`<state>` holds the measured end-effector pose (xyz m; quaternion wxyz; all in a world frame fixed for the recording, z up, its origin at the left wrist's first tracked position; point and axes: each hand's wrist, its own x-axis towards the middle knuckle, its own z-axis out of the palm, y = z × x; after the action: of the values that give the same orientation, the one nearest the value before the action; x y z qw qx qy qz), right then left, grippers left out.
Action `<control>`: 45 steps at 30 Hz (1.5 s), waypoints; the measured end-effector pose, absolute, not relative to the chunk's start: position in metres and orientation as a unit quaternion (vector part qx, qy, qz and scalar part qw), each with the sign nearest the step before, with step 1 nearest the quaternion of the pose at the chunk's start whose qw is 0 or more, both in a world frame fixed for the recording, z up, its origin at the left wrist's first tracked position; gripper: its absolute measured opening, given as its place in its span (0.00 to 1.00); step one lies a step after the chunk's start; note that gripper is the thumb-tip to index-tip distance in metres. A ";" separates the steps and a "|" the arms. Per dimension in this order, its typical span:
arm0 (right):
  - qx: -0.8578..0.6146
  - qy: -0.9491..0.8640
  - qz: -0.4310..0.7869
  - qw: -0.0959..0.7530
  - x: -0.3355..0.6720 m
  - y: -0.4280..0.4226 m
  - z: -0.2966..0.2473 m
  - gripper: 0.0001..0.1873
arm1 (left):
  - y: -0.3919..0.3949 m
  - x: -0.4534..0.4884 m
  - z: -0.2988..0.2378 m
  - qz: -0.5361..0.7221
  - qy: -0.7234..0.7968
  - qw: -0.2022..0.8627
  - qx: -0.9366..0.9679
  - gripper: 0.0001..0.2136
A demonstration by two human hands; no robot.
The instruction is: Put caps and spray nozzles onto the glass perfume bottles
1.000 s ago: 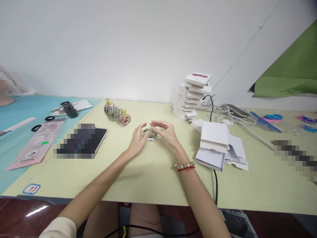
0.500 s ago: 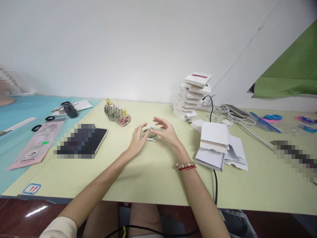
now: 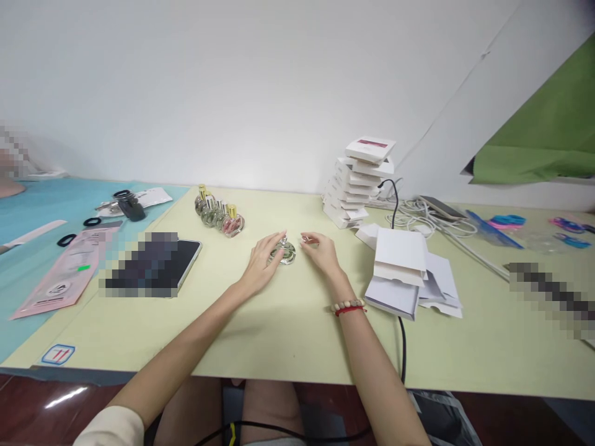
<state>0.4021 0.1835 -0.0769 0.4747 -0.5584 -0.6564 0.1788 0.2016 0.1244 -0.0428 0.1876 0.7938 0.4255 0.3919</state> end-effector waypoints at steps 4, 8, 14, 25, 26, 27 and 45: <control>-0.521 -0.599 0.217 0.568 0.395 0.180 -0.059 0.19 | 0.124 0.201 -0.043 0.397 0.431 0.198 0.786 0.22; -0.400 -0.587 0.304 0.635 0.376 0.166 -0.031 0.20 | 0.124 0.200 -0.042 0.405 0.430 0.203 0.781 0.24; -0.343 -0.683 0.307 0.567 0.357 0.148 -0.013 0.16 | 0.126 0.200 -0.048 0.406 0.434 0.188 0.782 0.28; -0.347 -0.715 0.316 0.518 0.360 0.153 -0.026 0.13 | 0.136 0.197 -0.061 0.368 0.476 0.148 0.785 0.23; -0.349 -0.710 0.323 0.518 0.361 0.154 -0.028 0.13 | 0.137 0.196 -0.061 0.364 0.479 0.145 0.786 0.22; -0.351 -0.704 0.332 0.520 0.361 0.154 -0.029 0.14 | 0.137 0.195 -0.062 0.362 0.479 0.143 0.787 0.21; -0.428 -0.630 0.419 0.494 0.349 0.170 -0.082 0.41 | 0.157 0.165 -0.062 0.366 0.618 0.016 0.696 0.17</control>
<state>0.3492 0.1701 -0.0820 0.4936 -0.4285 -0.6300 0.4195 0.1650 0.1573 -0.0618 0.0163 0.6957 0.6177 0.3663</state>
